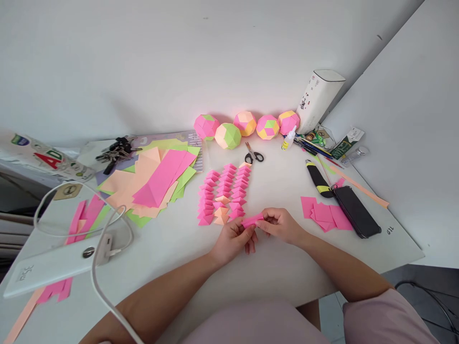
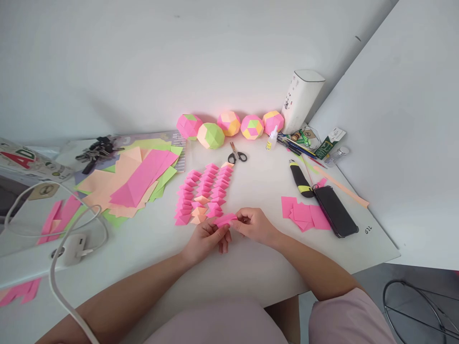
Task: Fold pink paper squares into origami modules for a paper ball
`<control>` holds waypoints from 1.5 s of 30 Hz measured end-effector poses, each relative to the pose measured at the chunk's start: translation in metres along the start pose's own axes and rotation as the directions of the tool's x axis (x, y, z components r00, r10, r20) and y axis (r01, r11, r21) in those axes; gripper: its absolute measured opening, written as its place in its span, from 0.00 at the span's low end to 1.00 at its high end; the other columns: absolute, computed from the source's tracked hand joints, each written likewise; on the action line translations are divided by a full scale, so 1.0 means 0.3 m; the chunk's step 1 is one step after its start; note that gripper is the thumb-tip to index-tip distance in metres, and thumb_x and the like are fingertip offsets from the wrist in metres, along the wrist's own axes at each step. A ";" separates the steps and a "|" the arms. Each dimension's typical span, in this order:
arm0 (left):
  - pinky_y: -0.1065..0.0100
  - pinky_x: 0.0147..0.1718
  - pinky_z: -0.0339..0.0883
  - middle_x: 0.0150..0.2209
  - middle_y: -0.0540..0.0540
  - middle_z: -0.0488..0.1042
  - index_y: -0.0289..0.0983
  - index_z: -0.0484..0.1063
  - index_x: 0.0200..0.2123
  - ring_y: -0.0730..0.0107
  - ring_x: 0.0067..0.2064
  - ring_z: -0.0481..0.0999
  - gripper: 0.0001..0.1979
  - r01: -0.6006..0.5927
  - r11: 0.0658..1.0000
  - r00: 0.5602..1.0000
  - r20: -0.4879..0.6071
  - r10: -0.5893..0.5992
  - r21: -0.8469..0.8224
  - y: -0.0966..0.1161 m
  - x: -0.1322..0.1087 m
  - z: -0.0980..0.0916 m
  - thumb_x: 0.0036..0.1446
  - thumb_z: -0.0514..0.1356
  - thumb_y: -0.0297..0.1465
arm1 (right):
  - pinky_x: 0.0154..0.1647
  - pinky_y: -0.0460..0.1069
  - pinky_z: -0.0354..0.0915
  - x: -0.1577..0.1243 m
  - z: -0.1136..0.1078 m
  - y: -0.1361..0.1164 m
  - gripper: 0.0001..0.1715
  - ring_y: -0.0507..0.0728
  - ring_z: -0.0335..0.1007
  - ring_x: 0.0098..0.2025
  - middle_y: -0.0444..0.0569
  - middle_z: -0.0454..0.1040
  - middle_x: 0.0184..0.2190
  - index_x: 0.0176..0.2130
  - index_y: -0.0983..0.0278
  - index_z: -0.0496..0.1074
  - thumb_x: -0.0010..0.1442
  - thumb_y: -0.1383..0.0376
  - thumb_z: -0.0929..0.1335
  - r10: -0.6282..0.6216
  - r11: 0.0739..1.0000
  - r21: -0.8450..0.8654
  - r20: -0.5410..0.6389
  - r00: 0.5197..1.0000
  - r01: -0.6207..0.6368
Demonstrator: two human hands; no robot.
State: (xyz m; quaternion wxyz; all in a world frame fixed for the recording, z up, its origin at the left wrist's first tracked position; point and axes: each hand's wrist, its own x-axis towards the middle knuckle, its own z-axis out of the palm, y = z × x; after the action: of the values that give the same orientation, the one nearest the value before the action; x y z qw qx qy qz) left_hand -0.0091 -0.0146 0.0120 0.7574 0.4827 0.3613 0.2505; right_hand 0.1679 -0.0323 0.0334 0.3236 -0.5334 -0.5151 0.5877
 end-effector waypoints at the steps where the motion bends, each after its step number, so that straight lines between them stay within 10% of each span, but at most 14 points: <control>1: 0.73 0.15 0.64 0.20 0.51 0.72 0.34 0.66 0.28 0.75 0.17 0.71 0.18 -0.005 1.000 1.000 -0.003 0.005 0.001 -0.003 0.000 -0.001 0.53 0.59 0.46 | 0.22 0.45 0.55 0.000 0.001 0.001 0.11 0.49 0.60 0.22 0.41 0.66 0.20 0.28 0.65 0.68 0.55 0.59 0.68 -0.005 1.000 0.000 0.019 1.000 0.005; 15: 0.74 0.16 0.61 0.20 0.52 0.69 0.35 0.63 0.27 0.77 0.17 0.69 0.15 -0.037 0.998 0.998 0.058 0.034 0.057 -0.019 -0.011 -0.005 0.55 0.58 0.41 | 0.21 0.44 0.50 -0.012 0.009 0.009 0.02 0.47 0.52 0.21 0.39 0.60 0.19 0.25 0.65 0.65 0.47 0.71 0.64 -0.048 0.988 -0.142 0.060 0.997 0.056; 31: 0.73 0.15 0.60 0.13 0.53 0.67 0.36 0.63 0.21 0.76 0.14 0.66 0.20 -0.011 1.000 1.000 0.004 0.011 0.022 0.005 -0.007 -0.003 0.53 0.58 0.46 | 0.26 0.45 0.60 -0.004 -0.027 -0.008 0.04 0.50 0.61 0.26 0.44 0.64 0.26 0.28 0.64 0.61 0.53 0.67 0.64 -0.119 0.990 0.074 0.008 0.993 0.118; 39: 0.73 0.16 0.62 0.19 0.53 0.68 0.36 0.64 0.26 0.77 0.16 0.68 0.18 -0.062 0.998 0.997 0.053 0.061 0.017 -0.009 -0.007 -0.004 0.55 0.58 0.45 | 0.32 0.48 0.64 -0.007 0.007 -0.011 0.10 0.54 0.71 0.32 0.47 0.72 0.29 0.35 0.65 0.66 0.59 0.59 0.65 -0.134 0.990 0.076 0.241 0.961 0.119; 45: 0.73 0.16 0.62 0.19 0.53 0.69 0.36 0.62 0.27 0.77 0.16 0.68 0.17 -0.045 0.999 0.998 0.042 0.044 0.023 -0.018 -0.006 -0.005 0.54 0.58 0.44 | 0.26 0.45 0.59 -0.010 0.000 -0.015 0.08 0.50 0.63 0.26 0.45 0.67 0.26 0.29 0.66 0.68 0.56 0.63 0.66 -0.144 0.988 0.066 0.121 0.982 0.137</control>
State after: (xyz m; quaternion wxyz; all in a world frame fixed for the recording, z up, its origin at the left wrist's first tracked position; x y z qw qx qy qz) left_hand -0.0112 -0.0174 0.0071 0.7532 0.5048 0.3375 0.2529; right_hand 0.1678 -0.0339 0.0387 0.3462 -0.4483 -0.5537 0.6104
